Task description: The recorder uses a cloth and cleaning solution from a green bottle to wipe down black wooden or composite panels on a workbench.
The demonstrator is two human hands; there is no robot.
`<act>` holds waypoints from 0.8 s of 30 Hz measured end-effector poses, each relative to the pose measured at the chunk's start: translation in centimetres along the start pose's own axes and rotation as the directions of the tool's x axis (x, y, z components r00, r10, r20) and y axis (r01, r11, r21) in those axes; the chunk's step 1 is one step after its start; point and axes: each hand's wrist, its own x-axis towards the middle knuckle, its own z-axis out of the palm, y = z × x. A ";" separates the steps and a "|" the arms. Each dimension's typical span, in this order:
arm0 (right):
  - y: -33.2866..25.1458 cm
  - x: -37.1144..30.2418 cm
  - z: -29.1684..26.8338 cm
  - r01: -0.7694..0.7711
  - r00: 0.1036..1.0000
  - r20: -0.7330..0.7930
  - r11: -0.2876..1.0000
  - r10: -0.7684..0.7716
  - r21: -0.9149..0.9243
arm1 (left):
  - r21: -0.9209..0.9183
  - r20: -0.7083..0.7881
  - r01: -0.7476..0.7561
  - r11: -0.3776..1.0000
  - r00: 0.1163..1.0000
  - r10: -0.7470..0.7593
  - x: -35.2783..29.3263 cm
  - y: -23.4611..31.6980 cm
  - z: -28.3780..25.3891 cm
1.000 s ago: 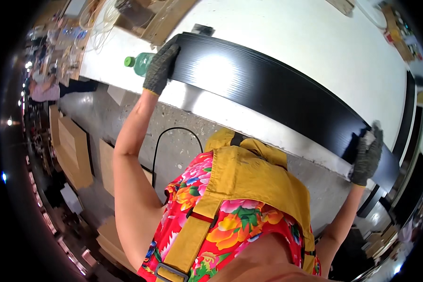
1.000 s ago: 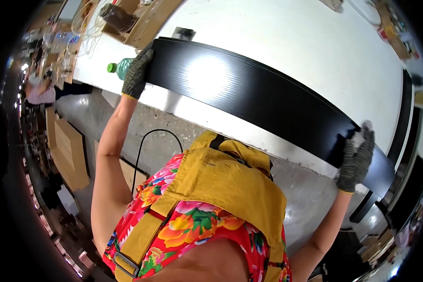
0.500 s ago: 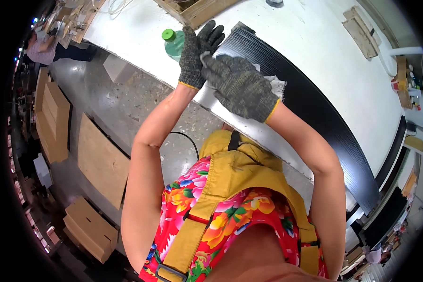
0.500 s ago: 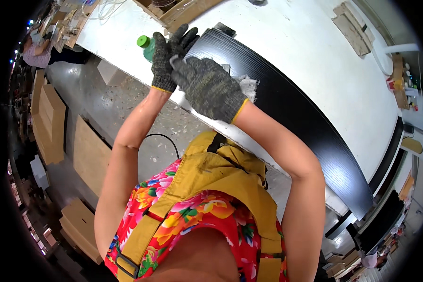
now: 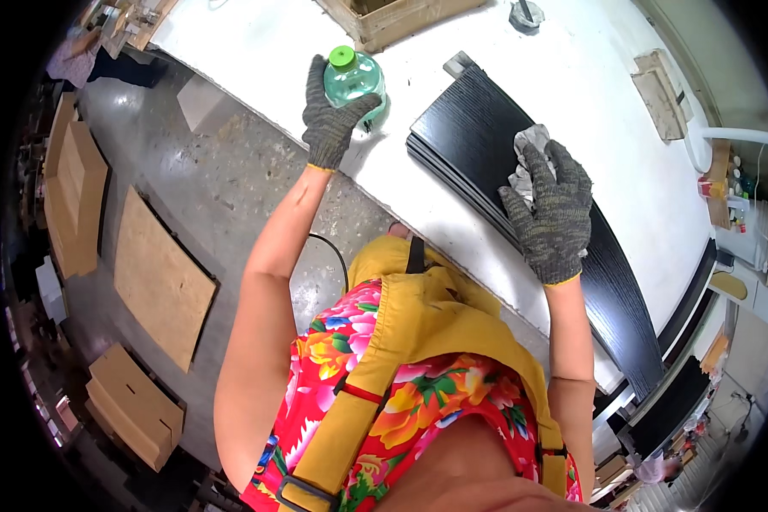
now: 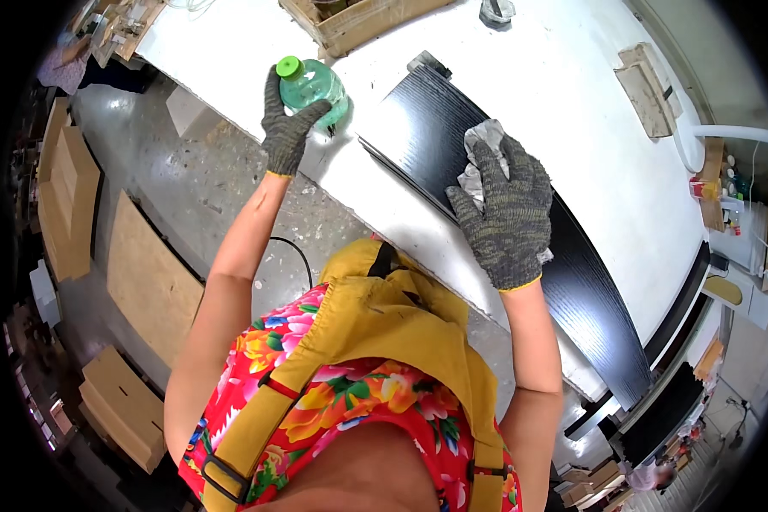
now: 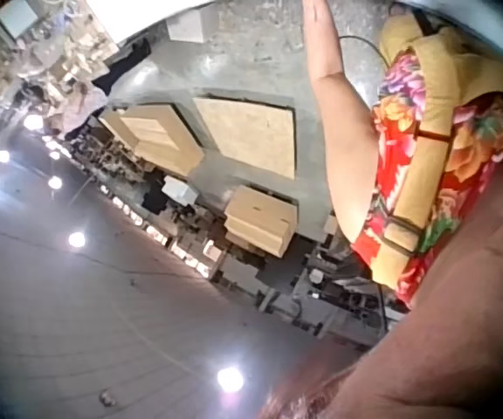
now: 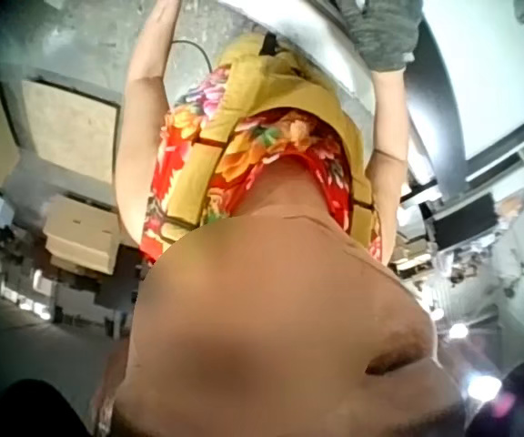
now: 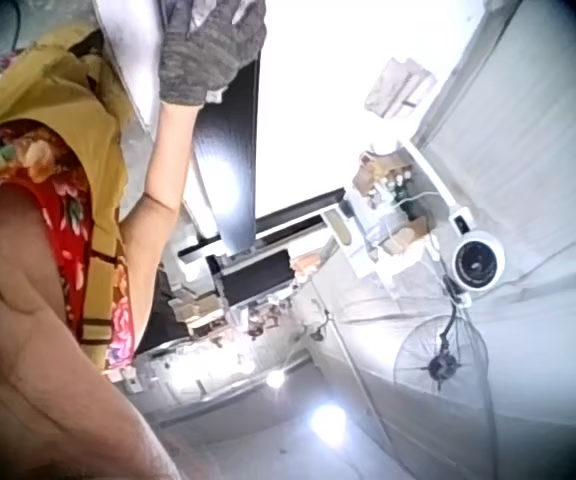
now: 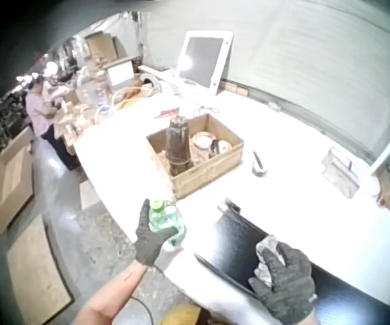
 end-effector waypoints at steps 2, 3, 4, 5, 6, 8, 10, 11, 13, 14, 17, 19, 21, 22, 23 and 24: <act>0.1 -0.4 -0.2 -0.032 0.999 0.006 0.999 0.032 0.030 | 0.000 0.065 -0.059 0.998 0.996 0.059 0.8 -1.1 0.7; 0.1 -0.5 -0.2 -0.062 0.998 0.016 0.996 0.061 0.065 | -0.002 0.064 -0.060 0.998 0.996 0.060 0.8 -1.6 0.7; 0.2 -0.6 -0.3 -0.068 0.998 0.019 0.996 0.067 0.057 | 0.074 0.055 -0.092 0.993 0.995 0.088 0.8 -1.4 0.9; 0.6 -0.6 -0.3 -0.059 0.998 0.008 0.996 0.059 0.072 | 0.150 0.047 -0.122 0.981 0.992 0.116 0.7 -1.3 1.1; 0.8 -0.6 -0.3 -0.049 0.999 -0.001 0.995 0.049 0.088 | 0.145 0.049 -0.117 0.983 0.993 0.111 0.6 -1.1 1.2; 1.1 -0.7 -0.4 -0.053 0.998 -0.009 0.995 0.054 0.087 | 0.189 0.032 -0.108 0.976 0.994 0.104 0.5 -0.5 1.4; 1.3 -0.7 -0.5 -0.053 0.998 -0.014 0.995 0.054 0.085 | 0.174 0.026 -0.110 0.979 0.994 0.107 0.4 -0.9 1.0; 1.3 -0.7 -0.5 -0.043 0.999 -0.017 0.995 0.045 0.085 | 0.165 0.021 -0.112 0.980 0.994 0.110 0.3 -1.1 0.5; 1.5 -0.6 -0.6 -0.031 0.999 -0.015 0.996 0.032 0.083 | 0.109 0.044 -0.058 0.992 0.998 0.053 0.0 -1.1 -1.0; 1.5 -0.6 -0.7 -0.046 0.999 -0.012 0.996 0.047 0.083 | 0.058 0.077 -0.004 0.998 0.997 0.000 -0.4 -0.7 -1.8; 2.0 -0.6 -0.5 -0.061 0.998 -0.008 0.987 0.063 0.147 | -0.046 0.141 0.027 0.999 0.990 -0.020 -2.8 1.2 -4.3; 2.7 -0.6 -0.4 -0.059 0.998 -0.017 0.970 0.065 0.237 | -0.049 0.241 -0.025 0.998 0.970 0.036 -4.7 3.6 -5.5; 2.2 0.0 -0.5 -0.243 0.968 0.100 0.760 0.230 0.603 | -0.105 0.342 0.042 0.994 0.940 -0.004 -6.2 5.2 -6.1; 1.8 0.4 -0.9 -0.395 0.903 0.273 0.390 0.332 0.832 | -0.155 0.448 0.113 0.981 0.893 -0.032 -7.1 5.7 -6.2; 1.5 0.9 -1.4 -0.460 0.850 0.405 0.101 0.337 0.882 | -0.284 0.458 0.167 0.944 0.889 -0.020 -8.3 6.2 -6.0; 0.4 1.5 -1.9 -0.459 0.820 0.507 -0.224 0.266 0.860 | -0.286 0.450 0.165 0.944 0.893 -0.020 -9.1 6.7 -5.7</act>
